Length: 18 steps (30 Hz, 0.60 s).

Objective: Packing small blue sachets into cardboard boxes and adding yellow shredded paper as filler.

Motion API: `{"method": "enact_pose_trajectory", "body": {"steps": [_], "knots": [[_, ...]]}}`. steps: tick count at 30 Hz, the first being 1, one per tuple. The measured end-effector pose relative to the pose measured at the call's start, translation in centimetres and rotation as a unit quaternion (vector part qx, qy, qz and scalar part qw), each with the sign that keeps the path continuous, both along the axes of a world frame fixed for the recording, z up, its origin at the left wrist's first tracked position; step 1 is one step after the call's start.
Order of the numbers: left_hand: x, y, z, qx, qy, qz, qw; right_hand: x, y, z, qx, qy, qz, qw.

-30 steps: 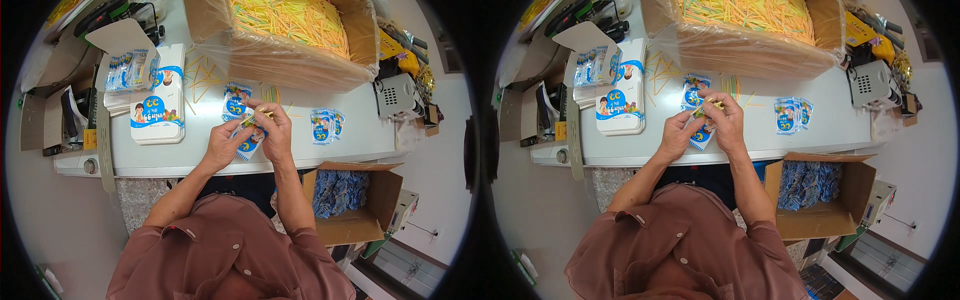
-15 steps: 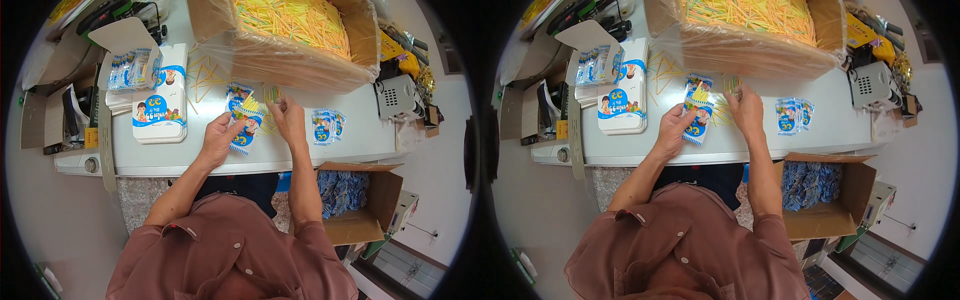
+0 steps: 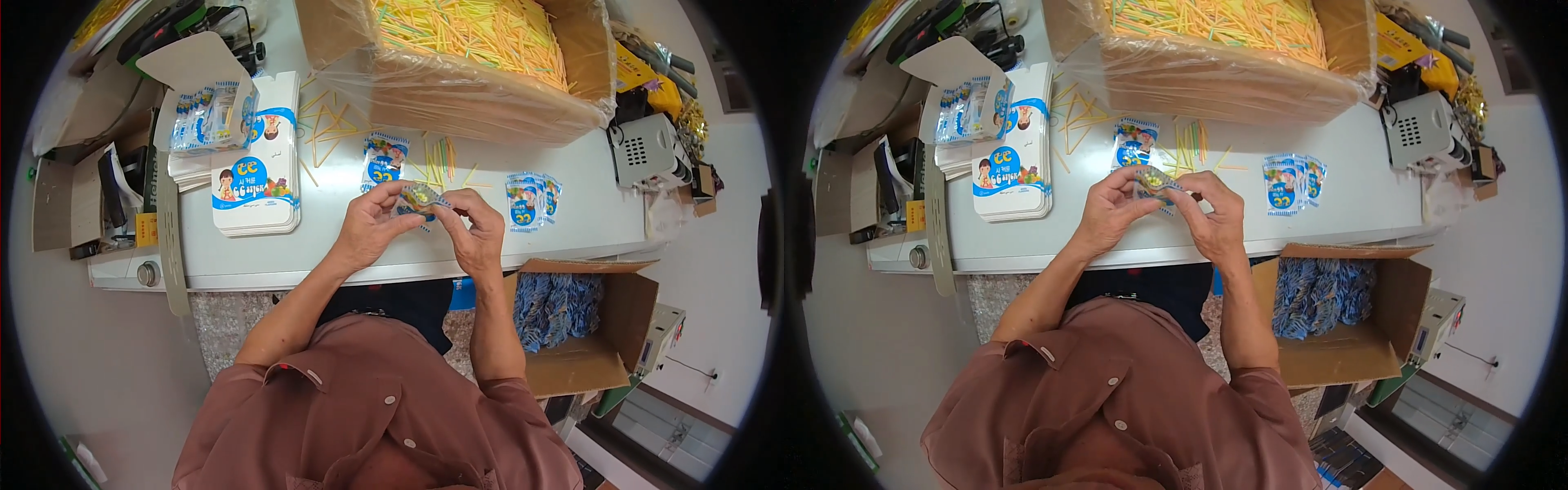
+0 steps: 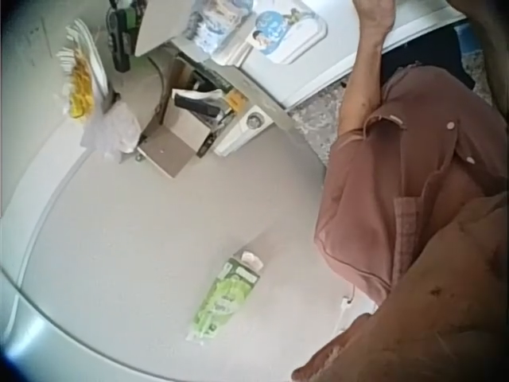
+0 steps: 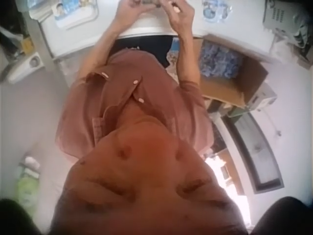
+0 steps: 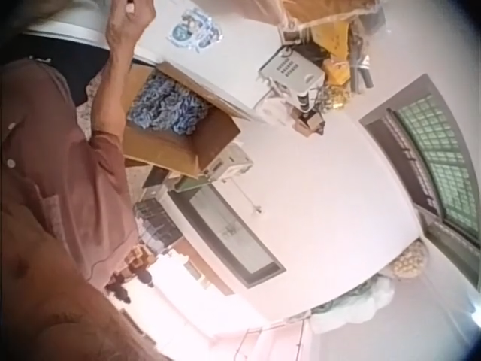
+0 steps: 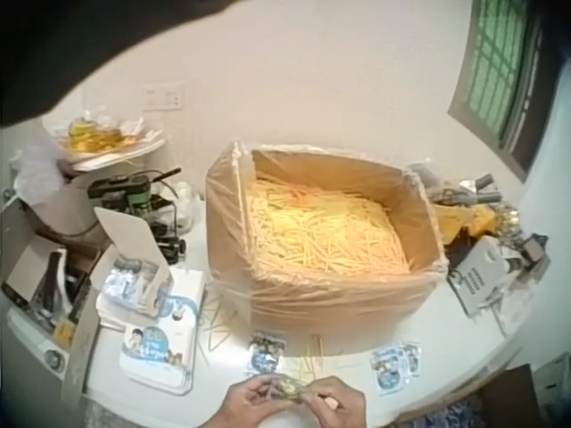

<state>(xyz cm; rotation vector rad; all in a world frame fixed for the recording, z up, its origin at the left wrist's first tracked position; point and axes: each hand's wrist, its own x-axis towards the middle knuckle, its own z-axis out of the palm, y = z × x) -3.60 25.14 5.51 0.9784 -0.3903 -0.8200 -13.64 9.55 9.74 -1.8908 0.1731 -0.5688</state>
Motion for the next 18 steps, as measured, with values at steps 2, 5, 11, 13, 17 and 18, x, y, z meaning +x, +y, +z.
{"method": "enact_pose_trajectory", "body": {"steps": [2,5,11,13,17,18], "knots": [[-0.3,0.0,-0.3,0.004,0.002,0.002,1.000,-0.2,-0.2,0.0,0.008,0.003,0.000,1.000],[-0.9,0.0,-1.2,0.020,-0.012,0.007,1.000,-0.4,-0.1,-0.1,-0.040,0.003,0.006,0.999],[-1.4,-0.1,-1.1,0.063,-0.032,-0.006,0.997,-1.1,0.1,-0.3,-0.024,0.100,0.001,0.995],[-1.0,-0.2,-0.5,0.088,-0.047,-0.010,0.995,-1.7,-1.6,-0.5,0.020,0.127,-0.030,0.991],[2.7,1.0,1.4,0.389,-0.339,0.169,0.840,-4.1,-8.4,0.7,0.063,0.211,-0.097,0.971],[3.9,0.7,1.5,0.437,-0.377,0.195,0.793,-5.0,-11.0,0.5,0.026,0.238,-0.102,0.965]]}}
